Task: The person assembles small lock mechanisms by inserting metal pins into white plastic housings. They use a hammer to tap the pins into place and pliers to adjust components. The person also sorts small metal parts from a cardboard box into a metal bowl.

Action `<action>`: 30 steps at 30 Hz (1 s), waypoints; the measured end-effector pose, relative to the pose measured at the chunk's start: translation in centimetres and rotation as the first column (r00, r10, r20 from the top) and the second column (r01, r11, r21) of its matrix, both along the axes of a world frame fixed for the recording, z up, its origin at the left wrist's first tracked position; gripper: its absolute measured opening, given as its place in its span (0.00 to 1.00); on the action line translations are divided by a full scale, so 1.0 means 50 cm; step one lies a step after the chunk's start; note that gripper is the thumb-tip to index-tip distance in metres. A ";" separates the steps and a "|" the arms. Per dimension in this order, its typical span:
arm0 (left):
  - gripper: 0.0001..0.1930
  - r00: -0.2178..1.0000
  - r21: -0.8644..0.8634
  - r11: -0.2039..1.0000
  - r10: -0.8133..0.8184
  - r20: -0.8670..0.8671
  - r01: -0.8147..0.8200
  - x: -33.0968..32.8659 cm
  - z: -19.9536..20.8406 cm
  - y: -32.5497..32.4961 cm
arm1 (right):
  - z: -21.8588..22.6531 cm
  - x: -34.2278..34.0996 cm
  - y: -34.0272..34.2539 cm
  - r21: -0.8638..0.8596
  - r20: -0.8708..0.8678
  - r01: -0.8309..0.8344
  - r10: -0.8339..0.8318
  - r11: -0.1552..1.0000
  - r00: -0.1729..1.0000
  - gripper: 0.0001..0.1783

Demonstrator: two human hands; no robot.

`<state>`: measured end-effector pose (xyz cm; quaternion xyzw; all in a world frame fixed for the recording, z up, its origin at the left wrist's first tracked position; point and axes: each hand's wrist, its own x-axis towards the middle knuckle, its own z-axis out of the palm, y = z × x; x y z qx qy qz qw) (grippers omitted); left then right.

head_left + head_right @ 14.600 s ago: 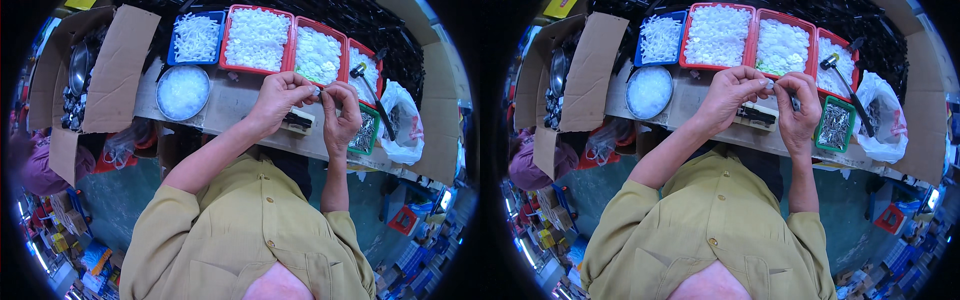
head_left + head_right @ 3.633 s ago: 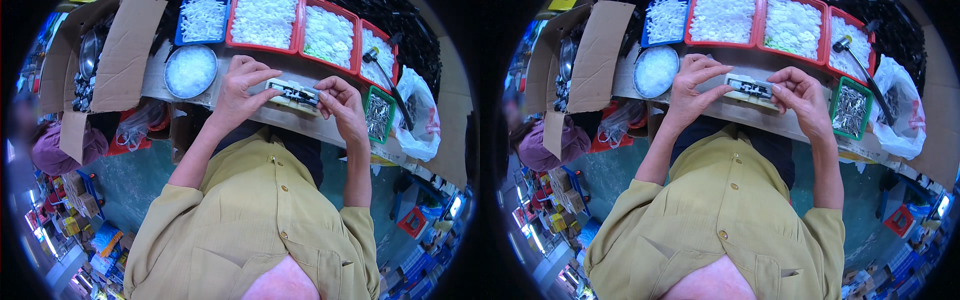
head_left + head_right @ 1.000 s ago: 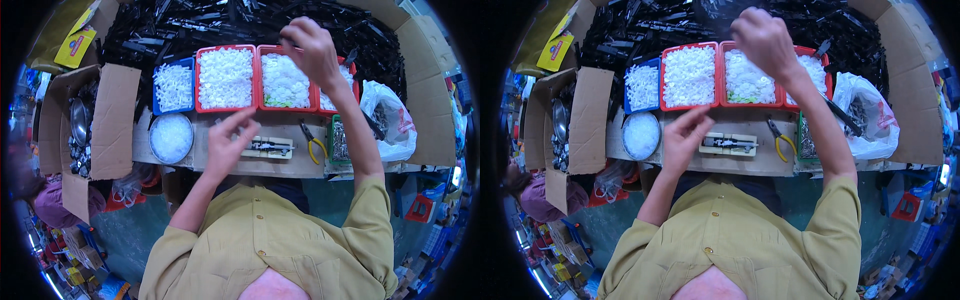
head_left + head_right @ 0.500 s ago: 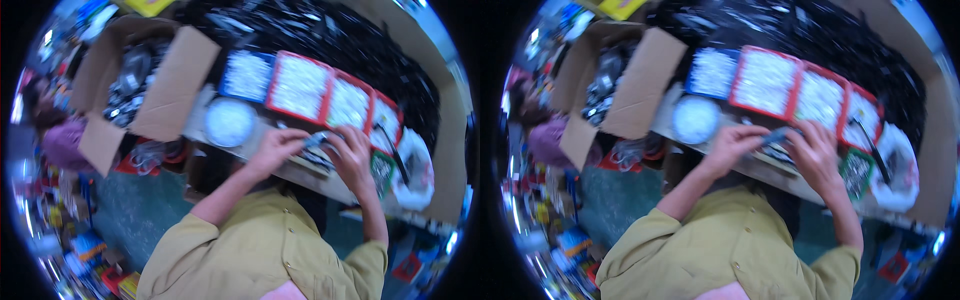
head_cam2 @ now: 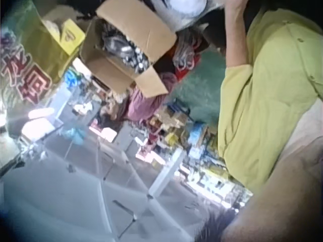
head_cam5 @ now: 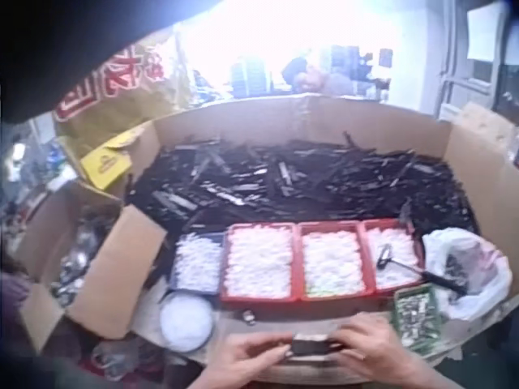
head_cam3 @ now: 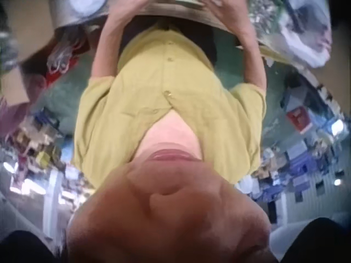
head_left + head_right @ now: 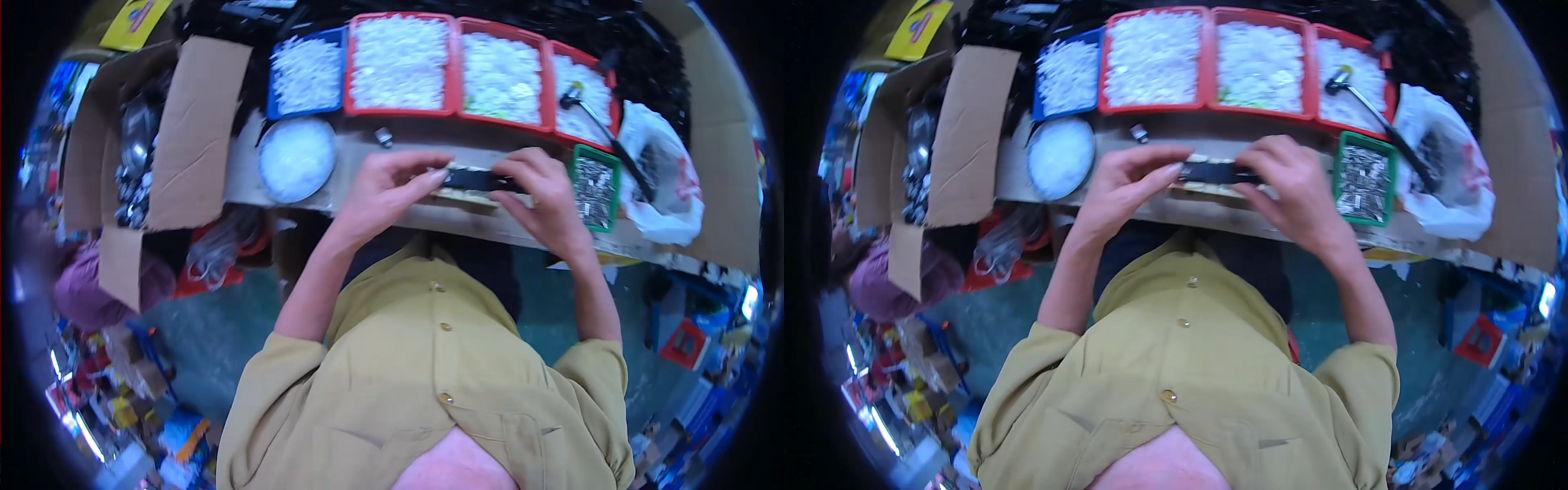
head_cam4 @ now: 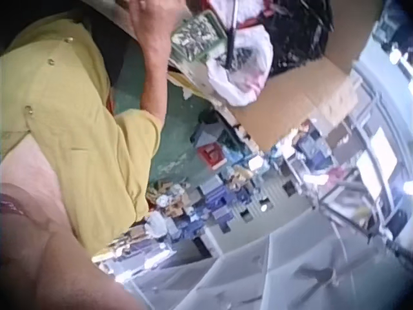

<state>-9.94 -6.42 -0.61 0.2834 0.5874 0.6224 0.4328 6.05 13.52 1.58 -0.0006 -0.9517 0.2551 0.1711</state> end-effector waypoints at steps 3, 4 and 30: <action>0.15 0.902 0.029 0.976 0.210 -0.378 -0.215 -0.006 -0.020 -0.007 | -0.044 0.013 0.006 -0.081 0.053 0.109 -0.105 0.991 0.993 0.16; 0.14 0.850 0.080 0.959 0.278 -0.447 -0.272 -0.016 -0.026 -0.011 | -0.053 0.013 0.005 -0.067 0.059 0.100 -0.096 0.993 0.994 0.16; 0.14 0.365 0.147 0.988 0.152 -0.919 -0.043 0.042 -0.081 0.021 | -0.081 -0.048 -0.044 0.029 0.192 0.029 -0.034 0.999 0.981 0.15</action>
